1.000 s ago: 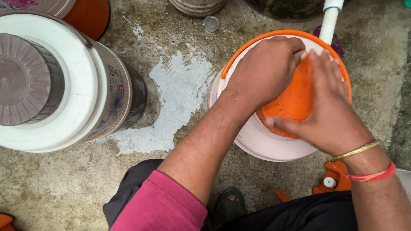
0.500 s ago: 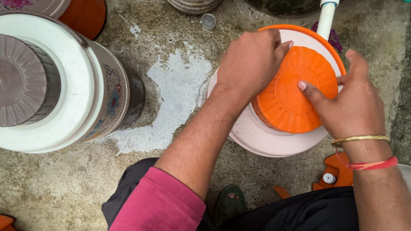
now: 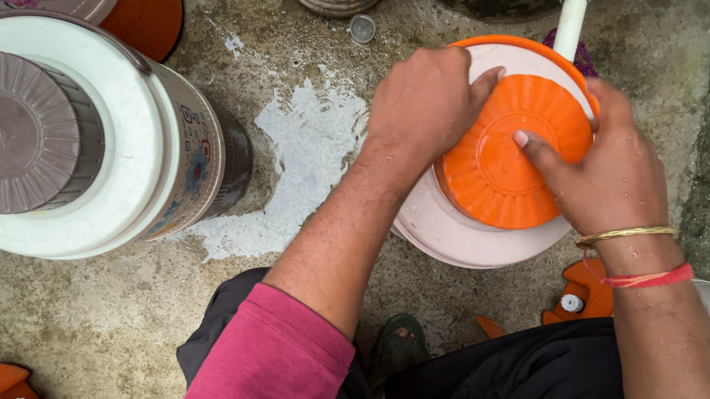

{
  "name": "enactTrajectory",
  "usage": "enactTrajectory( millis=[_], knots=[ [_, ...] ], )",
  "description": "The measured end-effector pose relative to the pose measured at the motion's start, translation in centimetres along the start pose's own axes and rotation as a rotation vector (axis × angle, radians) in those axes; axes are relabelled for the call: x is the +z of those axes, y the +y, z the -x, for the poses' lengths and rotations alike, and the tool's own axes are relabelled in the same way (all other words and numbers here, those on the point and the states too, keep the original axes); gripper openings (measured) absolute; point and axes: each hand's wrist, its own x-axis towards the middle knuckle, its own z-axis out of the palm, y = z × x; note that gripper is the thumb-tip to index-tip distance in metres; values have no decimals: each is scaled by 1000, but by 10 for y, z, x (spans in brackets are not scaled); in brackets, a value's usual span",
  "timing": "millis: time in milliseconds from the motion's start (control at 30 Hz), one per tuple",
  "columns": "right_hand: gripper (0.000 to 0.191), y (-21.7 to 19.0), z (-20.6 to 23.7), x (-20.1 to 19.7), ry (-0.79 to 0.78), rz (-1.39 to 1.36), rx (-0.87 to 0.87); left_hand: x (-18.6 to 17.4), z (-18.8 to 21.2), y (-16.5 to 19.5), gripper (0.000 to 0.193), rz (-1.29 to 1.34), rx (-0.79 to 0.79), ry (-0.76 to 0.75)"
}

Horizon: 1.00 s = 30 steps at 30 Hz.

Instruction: The person rinses an orange and pink plastic water cooler under a running tap, rotating it so water flows over all sides and rubbing the spout area by hand. They then remove the orange lid, rinse it, and pour water from it while the cooler body sits open on the wet floor.

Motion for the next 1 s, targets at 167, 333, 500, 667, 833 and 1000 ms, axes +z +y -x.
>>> enactTrajectory(
  millis=[167, 333, 500, 667, 833, 1000],
  knots=[
    [75, 10, -2, 8, 152, -131, -276, -2, -3, -5, 46, 126, -52, -9],
    [71, 2, -2, -3, -108, 235, 197, 5, -5, -7, 45, 150, -32, -98],
    [68, -5, -3, -4, -36, 173, 145, 7, -5, -10, 50, 88, 0, -98],
    [59, 8, -5, 5, 215, -70, -137, 5, -6, -11, 54, 128, -27, -97],
    [60, 17, -8, 0, -41, 264, 141, 5, -5, -10, 51, 119, -29, -109],
    [59, 15, -5, -2, 6, 225, 87, 5, -5, -11, 48, 117, -32, -126]
  ],
)
